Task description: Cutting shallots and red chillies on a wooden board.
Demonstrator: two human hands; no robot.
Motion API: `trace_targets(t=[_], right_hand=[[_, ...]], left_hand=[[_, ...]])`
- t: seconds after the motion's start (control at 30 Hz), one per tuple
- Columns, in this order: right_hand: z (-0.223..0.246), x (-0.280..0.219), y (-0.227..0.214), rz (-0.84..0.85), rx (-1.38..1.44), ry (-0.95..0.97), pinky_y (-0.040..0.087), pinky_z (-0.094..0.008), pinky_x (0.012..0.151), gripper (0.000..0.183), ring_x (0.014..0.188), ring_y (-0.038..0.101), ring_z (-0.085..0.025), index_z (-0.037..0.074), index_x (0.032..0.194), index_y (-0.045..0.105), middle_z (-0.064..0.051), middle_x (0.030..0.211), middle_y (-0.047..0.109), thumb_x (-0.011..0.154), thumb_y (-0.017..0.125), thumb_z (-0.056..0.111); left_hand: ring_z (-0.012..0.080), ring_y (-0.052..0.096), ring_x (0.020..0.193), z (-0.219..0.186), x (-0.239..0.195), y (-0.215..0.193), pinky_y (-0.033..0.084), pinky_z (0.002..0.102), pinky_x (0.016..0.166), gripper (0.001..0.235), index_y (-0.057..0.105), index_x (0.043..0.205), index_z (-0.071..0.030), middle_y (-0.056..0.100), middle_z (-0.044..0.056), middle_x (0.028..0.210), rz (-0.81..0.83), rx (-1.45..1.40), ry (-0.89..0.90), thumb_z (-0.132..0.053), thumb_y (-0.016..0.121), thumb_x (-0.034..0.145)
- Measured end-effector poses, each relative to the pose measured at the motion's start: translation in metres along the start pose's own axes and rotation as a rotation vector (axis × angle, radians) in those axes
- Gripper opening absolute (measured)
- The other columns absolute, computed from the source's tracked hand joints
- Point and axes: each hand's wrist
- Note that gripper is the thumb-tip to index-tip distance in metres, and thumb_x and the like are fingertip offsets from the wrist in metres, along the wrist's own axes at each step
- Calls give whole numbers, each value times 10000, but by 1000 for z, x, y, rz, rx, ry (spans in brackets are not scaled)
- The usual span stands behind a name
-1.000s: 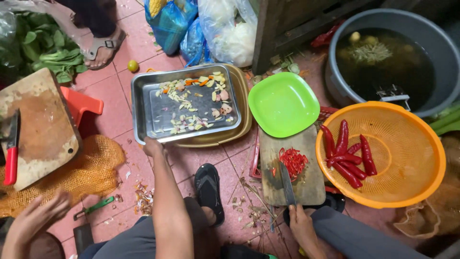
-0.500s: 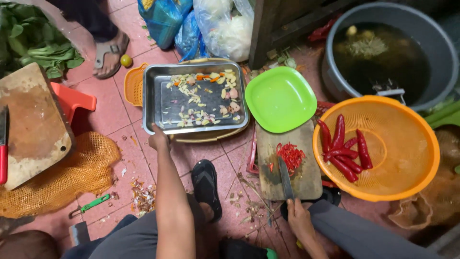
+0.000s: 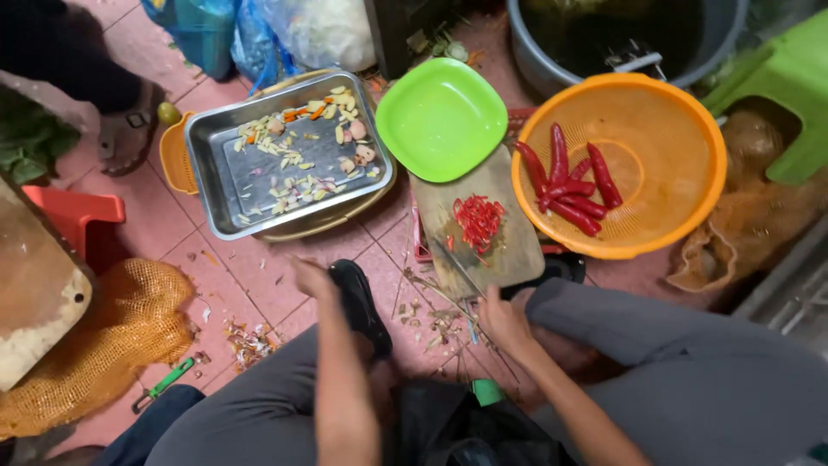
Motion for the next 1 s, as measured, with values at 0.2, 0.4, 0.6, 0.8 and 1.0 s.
trace_targets(t=[0.2,0.4,0.6,0.8,1.0], right_hand=[[-10,51,-11,-58,-92,-9,542,-649,648,394,689,675,-534,3,1201,441,-319,723,676,1024,473,354],[-7,80,-37,-146,-74,-6,526,-655,688,421,727,681,-539,23,1316,420,-329,772,690,983,462,277],[11,85,17,44,-35,116,555,-615,673,554,740,710,-497,-37,1421,302,-313,792,702,988,450,275],[6,86,-2,-71,32,150,543,-614,742,439,803,699,-501,-14,1307,431,-312,837,707,1046,448,338],[19,63,-8,2,198,179,526,-629,738,514,804,688,-531,-43,1418,351,-337,852,701,1053,419,312]], left_hand=[[143,520,478,36,-131,8,414,334,490,576,595,636,-98,567,28,551,176,160,-5,-488,452,1035],[112,503,476,10,-177,13,391,299,468,559,620,718,-71,537,19,545,308,302,223,-465,433,1067],[100,471,532,-26,-204,59,367,293,495,444,600,819,-40,539,25,651,442,87,228,-370,502,1100],[309,720,990,-54,-282,133,547,383,862,271,706,1163,-1,751,158,1097,828,363,793,-125,586,955],[400,550,1288,-15,-347,252,447,482,1051,392,678,1267,-46,690,157,1334,1120,784,1648,-102,551,900]])
Point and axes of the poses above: each hand's wrist, its own x-axis towards the middle knuckle, its own y-axis out of the palm, z = x × y
